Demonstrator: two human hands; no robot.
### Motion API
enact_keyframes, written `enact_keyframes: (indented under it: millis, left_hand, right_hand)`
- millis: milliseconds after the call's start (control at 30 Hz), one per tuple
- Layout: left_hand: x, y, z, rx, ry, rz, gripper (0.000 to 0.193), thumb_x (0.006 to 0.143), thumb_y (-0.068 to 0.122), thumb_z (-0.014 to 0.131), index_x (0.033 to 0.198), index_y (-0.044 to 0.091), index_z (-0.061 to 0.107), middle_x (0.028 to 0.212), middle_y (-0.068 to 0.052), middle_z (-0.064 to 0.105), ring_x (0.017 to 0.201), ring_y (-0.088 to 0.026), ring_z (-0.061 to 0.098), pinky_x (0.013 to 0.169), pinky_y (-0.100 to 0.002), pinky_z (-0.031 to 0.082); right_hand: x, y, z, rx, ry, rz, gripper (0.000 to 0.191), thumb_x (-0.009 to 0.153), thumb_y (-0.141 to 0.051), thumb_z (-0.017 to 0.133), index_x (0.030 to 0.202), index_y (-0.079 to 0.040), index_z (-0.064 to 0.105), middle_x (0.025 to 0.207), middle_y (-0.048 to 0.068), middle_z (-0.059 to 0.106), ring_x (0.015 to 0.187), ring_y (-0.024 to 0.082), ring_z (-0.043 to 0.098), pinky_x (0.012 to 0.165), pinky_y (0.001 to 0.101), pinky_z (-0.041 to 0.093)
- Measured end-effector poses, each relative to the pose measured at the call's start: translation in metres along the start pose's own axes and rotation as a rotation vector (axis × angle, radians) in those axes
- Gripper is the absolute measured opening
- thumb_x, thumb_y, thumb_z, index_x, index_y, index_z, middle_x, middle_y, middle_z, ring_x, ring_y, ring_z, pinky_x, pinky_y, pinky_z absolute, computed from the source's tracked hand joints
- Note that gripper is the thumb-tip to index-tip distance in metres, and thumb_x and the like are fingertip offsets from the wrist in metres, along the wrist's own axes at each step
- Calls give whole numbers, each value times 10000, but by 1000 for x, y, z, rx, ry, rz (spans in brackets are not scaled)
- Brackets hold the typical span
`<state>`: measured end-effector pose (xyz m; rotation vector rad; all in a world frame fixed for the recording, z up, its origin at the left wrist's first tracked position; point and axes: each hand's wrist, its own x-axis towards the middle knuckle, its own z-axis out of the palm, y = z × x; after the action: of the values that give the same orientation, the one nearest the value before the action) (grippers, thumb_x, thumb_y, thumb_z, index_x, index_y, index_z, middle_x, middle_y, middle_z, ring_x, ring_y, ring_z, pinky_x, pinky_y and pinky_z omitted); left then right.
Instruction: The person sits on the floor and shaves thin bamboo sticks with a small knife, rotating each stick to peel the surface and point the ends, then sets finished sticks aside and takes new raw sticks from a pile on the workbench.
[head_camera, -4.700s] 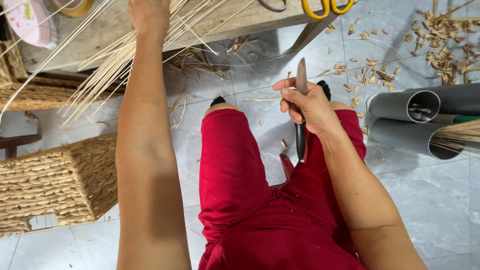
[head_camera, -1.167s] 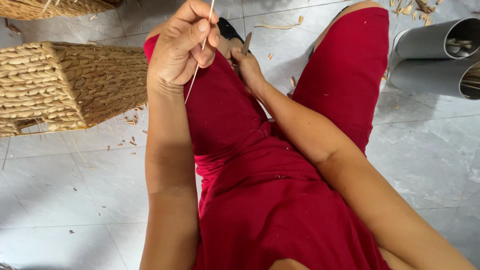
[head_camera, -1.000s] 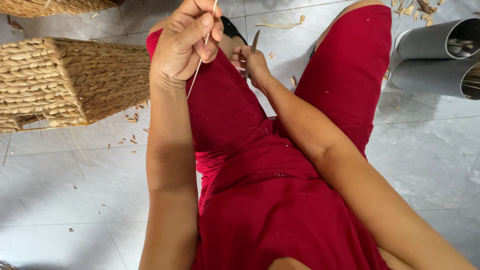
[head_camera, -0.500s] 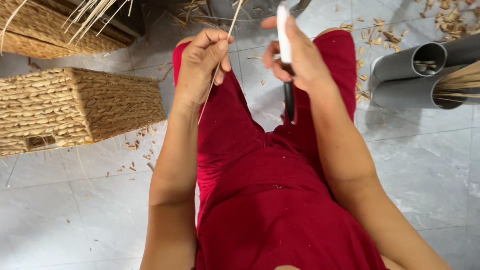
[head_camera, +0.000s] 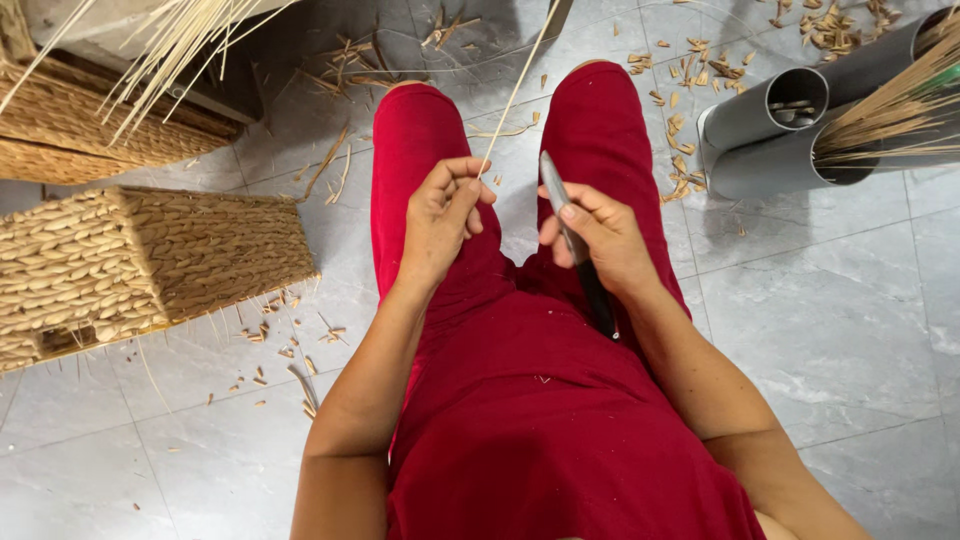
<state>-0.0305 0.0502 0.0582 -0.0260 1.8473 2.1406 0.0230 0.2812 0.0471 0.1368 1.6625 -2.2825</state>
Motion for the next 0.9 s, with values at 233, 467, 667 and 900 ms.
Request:
enact_keyframes:
  millis: [233, 467, 667, 900]
  left_hand:
    - [-12, -7, 11, -18, -124, -41, 222, 1061, 119, 587, 1259, 47, 656, 888, -12, 697, 602, -21, 538, 505, -164, 406]
    - [-36, 2, -14, 27, -206, -72, 276, 1047, 120, 581, 1307, 44, 637, 919, -21, 734, 656, -25, 600, 579, -167, 489]
    - [-52, 24, -46, 166, -108, -136, 166, 1033, 117, 623, 1139, 17, 701, 846, -33, 751, 576, -33, 610, 497, -170, 451]
    - [-33, 42, -11, 76, -56, 34, 158, 1037, 101, 643, 1161, 16, 691, 832, -31, 720, 556, -23, 533, 494, -161, 411]
  right_hand:
    - [8, -35, 12, 20, -164, 100, 578, 1007, -107, 582, 1547, -148, 378, 830, 82, 724, 583, 90, 623, 538, 209, 516]
    - [30, -78, 6, -132, -39, -121, 362, 1078, -66, 576, 1439, -43, 554, 893, 100, 716, 629, 98, 632, 588, 220, 530]
    - [37, -126, -26, -157, 73, -283, 125, 1151, -56, 579, 1234, 19, 636, 904, 143, 719, 606, 136, 626, 554, 234, 521]
    - [21, -94, 35, -207, -165, -148, 356, 1090, -41, 562, 1437, -56, 485, 913, 125, 722, 626, 102, 639, 568, 210, 534]
